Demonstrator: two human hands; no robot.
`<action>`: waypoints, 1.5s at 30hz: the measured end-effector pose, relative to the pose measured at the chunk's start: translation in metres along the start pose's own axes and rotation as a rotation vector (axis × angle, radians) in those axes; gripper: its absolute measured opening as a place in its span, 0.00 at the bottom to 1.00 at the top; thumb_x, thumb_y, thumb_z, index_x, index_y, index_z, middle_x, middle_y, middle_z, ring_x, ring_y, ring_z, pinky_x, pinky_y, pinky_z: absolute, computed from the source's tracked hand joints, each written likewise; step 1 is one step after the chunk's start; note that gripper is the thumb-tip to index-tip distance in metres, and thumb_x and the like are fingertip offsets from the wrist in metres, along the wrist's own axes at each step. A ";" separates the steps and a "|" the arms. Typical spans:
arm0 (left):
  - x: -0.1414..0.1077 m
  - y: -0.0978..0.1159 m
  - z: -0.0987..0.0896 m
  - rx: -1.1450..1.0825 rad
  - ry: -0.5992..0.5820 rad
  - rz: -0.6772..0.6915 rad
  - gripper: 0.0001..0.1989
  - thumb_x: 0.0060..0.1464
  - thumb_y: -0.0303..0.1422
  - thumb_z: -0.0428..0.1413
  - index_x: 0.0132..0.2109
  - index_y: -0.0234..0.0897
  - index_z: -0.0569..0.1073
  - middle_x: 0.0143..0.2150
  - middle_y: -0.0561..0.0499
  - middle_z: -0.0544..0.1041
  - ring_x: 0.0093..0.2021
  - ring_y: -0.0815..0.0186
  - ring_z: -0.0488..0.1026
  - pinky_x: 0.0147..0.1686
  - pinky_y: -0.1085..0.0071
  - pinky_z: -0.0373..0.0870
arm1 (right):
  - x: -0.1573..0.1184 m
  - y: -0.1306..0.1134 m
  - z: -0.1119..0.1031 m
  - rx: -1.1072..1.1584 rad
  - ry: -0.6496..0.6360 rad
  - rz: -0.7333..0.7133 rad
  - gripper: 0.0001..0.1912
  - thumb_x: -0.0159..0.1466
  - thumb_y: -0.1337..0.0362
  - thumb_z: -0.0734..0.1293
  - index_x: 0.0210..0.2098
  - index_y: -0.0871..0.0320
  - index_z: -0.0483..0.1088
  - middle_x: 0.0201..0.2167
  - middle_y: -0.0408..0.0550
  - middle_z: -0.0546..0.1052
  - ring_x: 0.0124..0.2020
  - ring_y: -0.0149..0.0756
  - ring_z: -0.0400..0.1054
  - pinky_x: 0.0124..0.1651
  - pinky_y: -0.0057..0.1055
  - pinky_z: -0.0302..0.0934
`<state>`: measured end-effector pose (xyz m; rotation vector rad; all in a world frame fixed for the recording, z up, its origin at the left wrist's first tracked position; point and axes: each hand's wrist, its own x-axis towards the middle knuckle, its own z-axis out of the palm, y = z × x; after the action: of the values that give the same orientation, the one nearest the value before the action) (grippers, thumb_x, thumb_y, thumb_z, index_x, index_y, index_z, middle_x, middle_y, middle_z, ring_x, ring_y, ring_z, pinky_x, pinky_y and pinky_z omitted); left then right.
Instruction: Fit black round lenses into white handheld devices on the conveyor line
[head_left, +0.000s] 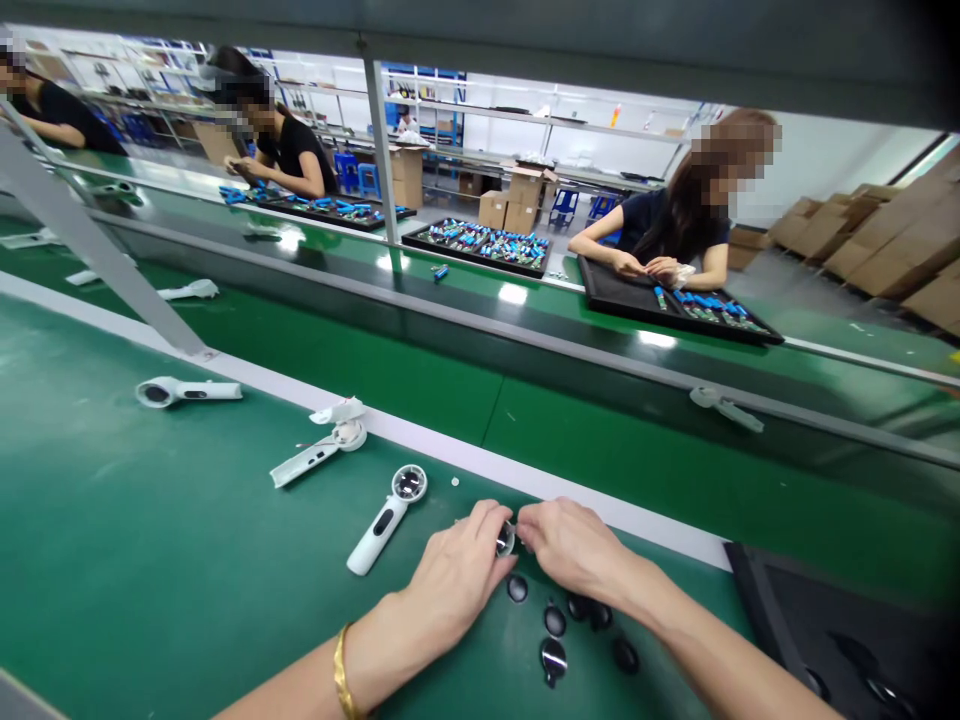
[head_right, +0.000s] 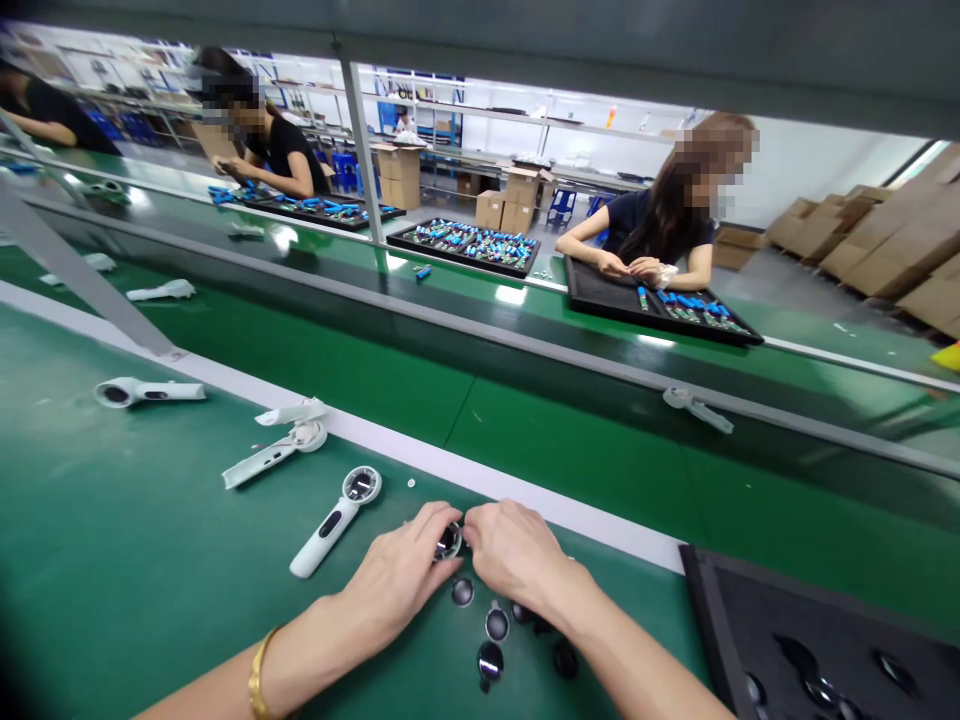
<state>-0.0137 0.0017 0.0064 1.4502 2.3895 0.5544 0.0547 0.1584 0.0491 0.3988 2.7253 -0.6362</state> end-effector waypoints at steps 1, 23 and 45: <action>0.000 0.001 0.000 0.021 -0.004 -0.005 0.21 0.58 0.32 0.53 0.55 0.42 0.55 0.55 0.49 0.66 0.44 0.60 0.72 0.40 0.62 0.73 | 0.002 0.003 0.000 0.041 -0.022 -0.009 0.13 0.60 0.64 0.57 0.22 0.57 0.66 0.19 0.45 0.71 0.23 0.34 0.64 0.25 0.29 0.46; 0.006 0.006 -0.026 0.199 -0.153 0.098 0.16 0.59 0.32 0.51 0.53 0.41 0.59 0.48 0.50 0.67 0.37 0.63 0.72 0.34 0.67 0.70 | -0.021 0.010 0.000 0.092 -0.067 -0.284 0.14 0.63 0.64 0.57 0.21 0.56 0.57 0.16 0.37 0.59 0.19 0.28 0.48 0.26 0.28 0.42; 0.141 -0.031 -0.096 0.445 -0.023 0.117 0.21 0.54 0.21 0.51 0.55 0.34 0.63 0.48 0.42 0.69 0.43 0.57 0.73 0.40 0.64 0.68 | -0.051 0.010 0.015 0.107 -0.010 -0.078 0.17 0.69 0.59 0.51 0.38 0.49 0.70 0.31 0.45 0.77 0.35 0.40 0.71 0.34 0.32 0.53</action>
<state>-0.1430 0.0981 0.0703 1.7669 2.5270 0.0224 0.1085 0.1497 0.0508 0.3150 2.7157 -0.8055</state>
